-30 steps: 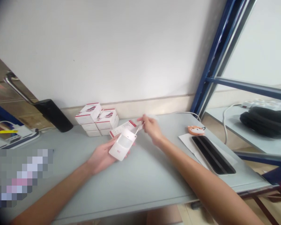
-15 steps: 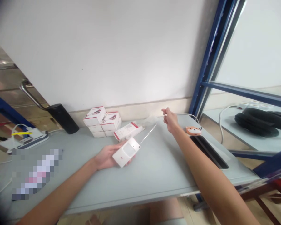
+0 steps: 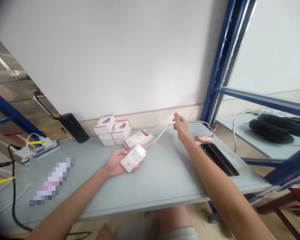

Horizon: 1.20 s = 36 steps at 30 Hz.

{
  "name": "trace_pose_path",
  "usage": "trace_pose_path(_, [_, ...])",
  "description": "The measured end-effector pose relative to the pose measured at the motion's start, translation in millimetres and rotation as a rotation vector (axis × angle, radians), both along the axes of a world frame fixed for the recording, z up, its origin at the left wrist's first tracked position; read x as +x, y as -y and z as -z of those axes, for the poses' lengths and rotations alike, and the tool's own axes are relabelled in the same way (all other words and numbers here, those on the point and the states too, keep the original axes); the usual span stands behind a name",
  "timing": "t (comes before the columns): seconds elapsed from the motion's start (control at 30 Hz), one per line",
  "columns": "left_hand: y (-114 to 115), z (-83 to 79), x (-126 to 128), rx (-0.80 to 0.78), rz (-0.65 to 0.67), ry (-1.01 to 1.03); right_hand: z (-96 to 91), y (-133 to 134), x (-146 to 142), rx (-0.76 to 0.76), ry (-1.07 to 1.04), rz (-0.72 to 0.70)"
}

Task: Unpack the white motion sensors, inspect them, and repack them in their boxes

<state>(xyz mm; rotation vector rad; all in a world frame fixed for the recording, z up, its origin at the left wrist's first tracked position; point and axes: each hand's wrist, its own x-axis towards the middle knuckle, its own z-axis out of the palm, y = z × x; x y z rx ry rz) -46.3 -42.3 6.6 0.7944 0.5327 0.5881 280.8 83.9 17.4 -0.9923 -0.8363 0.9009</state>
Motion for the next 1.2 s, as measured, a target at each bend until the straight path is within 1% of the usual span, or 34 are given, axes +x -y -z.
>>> trace_pose_path(0.1, [0.8,-0.6,-0.4,-0.006,-0.022,0.0,-0.1,3.0,-3.0,0.041,0.068,0.044])
trace_pose_path(0.23, [1.1,-2.8,-0.2,-0.015,-0.015,0.001,-4.7,10.6,-5.8,0.07,0.141,0.055])
trace_pose_path(0.37, [3.8,-7.7,1.5,0.0,-0.036,-0.011,-6.9,14.8,-10.4,0.044,0.137,0.054])
trace_pose_path(0.5, [7.7,-10.8,3.9,0.011,-0.1,-0.044,-7.0,16.5,-19.5,0.013,0.104,0.006])
trace_pose_path(0.57, [8.5,-10.7,4.9,0.018,-0.149,-0.048,-9.3,21.8,-28.6,0.014,0.107,-0.04])
trace_pose_path(0.63, [8.7,-10.1,5.8,0.039,-0.222,-0.035,-12.8,33.3,-43.0,0.031,0.145,-0.111])
trace_pose_path(0.73, [9.3,-9.4,7.5,0.101,-0.337,0.001,-15.1,60.5,-73.6,0.073,0.247,-0.28])
trace_pose_path(0.8, [10.6,-10.2,9.3,0.144,-0.381,0.033,-12.4,80.7,-95.5,0.099,0.328,-0.423])
trace_pose_path(0.87, [12.3,-12.4,11.7,0.174,-0.413,0.058,-7.1,97.0,-112.9,0.132,0.409,-0.479])
trace_pose_path(0.93, [13.8,-16.1,14.3,0.187,-0.443,0.069,-2.4,104.6,-120.9,0.222,0.523,-0.518])
trace_pose_path(0.97, [14.2,-18.4,15.4,0.183,-0.459,0.074,-1.0,104.2,-120.2,0.274,0.603,-0.516])
trace_pose_path(1.03, [14.1,-23.1,16.6,0.166,-0.501,0.093,0.3,94.4,-109.2,0.371,0.811,-0.435])
trace_pose_path(1.07, [13.7,-25.2,16.5,0.157,-0.524,0.103,0.7,85.6,-99.4,0.399,0.942,-0.357])
trace_pose_path(1.1, [13.0,-27.0,16.0,0.149,-0.546,0.113,1.7,75.0,-87.6,0.425,1.07,-0.242])
trace_pose_path(1.13, [12.1,-28.4,15.0,0.145,-0.565,0.118,3.3,63.3,-74.7,0.434,1.186,-0.138])
trace_pose_path(1.17, [11.2,-29.2,13.9,0.145,-0.58,0.12,5.8,51.5,-61.7,0.412,1.284,-0.063])
trace_pose_path(1.2, [10.3,-29.6,12.7,0.146,-0.587,0.118,8.7,40.4,-49.5,0.375,1.356,-0.035])
